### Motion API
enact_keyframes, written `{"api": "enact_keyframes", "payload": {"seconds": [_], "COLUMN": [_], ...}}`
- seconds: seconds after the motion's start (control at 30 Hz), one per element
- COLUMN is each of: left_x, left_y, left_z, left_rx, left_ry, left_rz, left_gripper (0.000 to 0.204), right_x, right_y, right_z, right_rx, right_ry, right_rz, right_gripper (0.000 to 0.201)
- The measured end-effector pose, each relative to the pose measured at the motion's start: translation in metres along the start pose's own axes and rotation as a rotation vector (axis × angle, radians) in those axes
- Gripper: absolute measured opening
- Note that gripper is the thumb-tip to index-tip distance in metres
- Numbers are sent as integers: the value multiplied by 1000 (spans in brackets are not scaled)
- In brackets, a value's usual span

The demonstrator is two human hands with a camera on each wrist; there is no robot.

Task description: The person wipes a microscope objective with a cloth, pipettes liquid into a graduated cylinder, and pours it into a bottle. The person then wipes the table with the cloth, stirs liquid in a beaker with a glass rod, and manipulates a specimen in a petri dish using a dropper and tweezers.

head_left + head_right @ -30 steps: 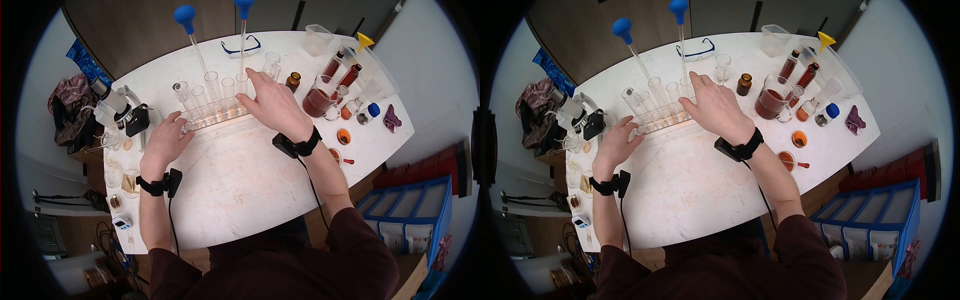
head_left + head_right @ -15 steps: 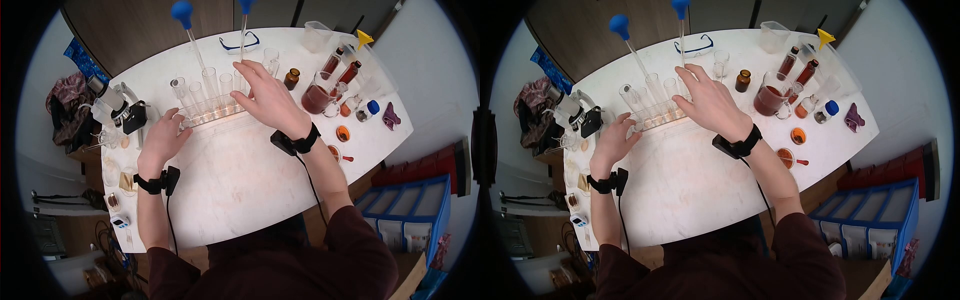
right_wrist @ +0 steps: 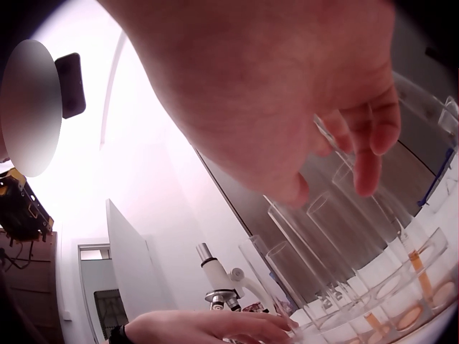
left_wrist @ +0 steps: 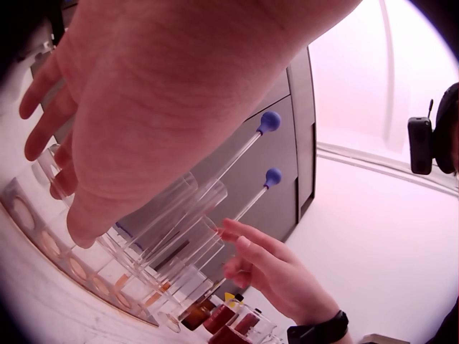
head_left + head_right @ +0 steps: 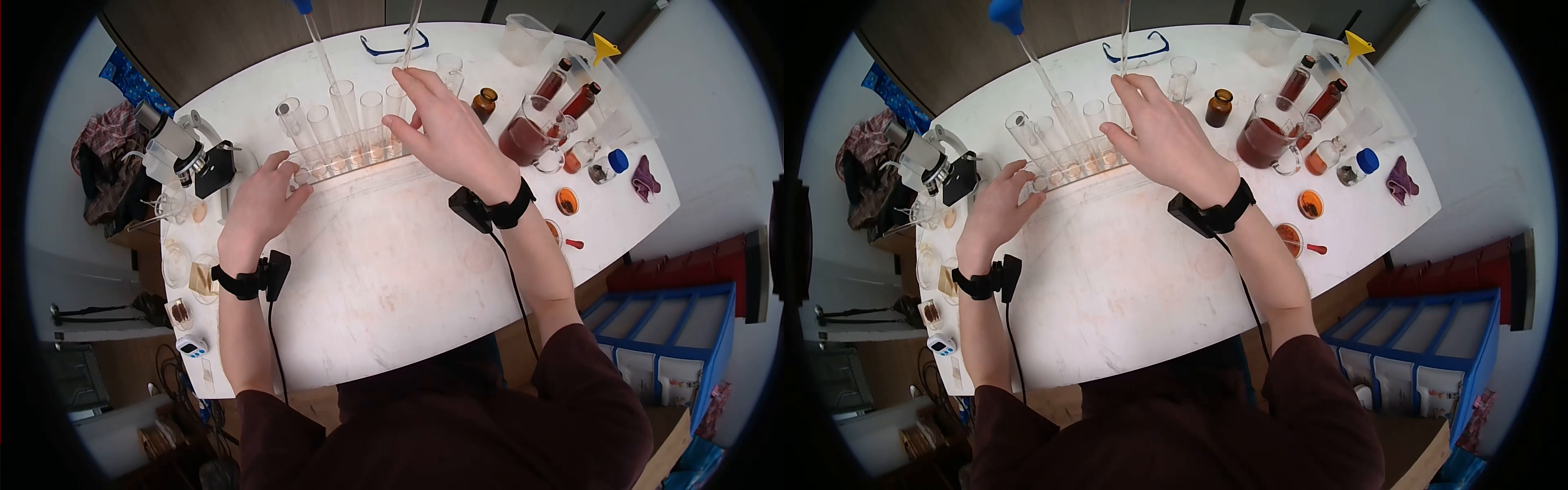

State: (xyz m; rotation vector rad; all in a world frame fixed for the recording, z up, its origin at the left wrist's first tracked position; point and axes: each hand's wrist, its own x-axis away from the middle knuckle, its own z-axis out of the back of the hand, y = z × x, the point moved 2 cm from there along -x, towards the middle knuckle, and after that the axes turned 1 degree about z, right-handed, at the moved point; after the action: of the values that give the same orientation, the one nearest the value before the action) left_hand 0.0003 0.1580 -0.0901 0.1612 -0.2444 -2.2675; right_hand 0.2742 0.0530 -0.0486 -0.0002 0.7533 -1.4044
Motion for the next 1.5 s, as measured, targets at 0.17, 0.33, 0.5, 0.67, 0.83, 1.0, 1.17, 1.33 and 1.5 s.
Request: {"api": "enact_keyframes", "payload": {"seconds": [0.17,0.33,0.5,0.67,0.83,1.0,1.17,1.33,1.5], "left_x": [0,0,0,0,0,1,1,1,0], "left_y": [0,1,4,2,4,5,3,2,1], "left_z": [0,2,3,1,3,4,1,2,0], "left_rx": [-11,-8,26,31,26,33,-28,-3,-3], "left_ry": [4,-11,-21,-6,-6,-17,33,25,31], "left_rz": [-3,14,24,17,17,24,-18,-27,-33], "left_gripper": [43,43,42,42,43,43,40,39,39], "right_x": [0,1,1,0,0,2,2,1,1], "right_y": [-2,-2,-2,-3,-2,0,1,1,-6], "right_z": [3,5,10,11,6,3,0,0,3], "right_rx": [4,5,-13,-9,-20,13,30,78,-2], "right_ry": [20,48,60,79,34,44,36,58,20], "right_rz": [-1,12,3,32,24,31,34,59,43], "right_gripper": [62,63,62,59,56,56,56,56,53]}}
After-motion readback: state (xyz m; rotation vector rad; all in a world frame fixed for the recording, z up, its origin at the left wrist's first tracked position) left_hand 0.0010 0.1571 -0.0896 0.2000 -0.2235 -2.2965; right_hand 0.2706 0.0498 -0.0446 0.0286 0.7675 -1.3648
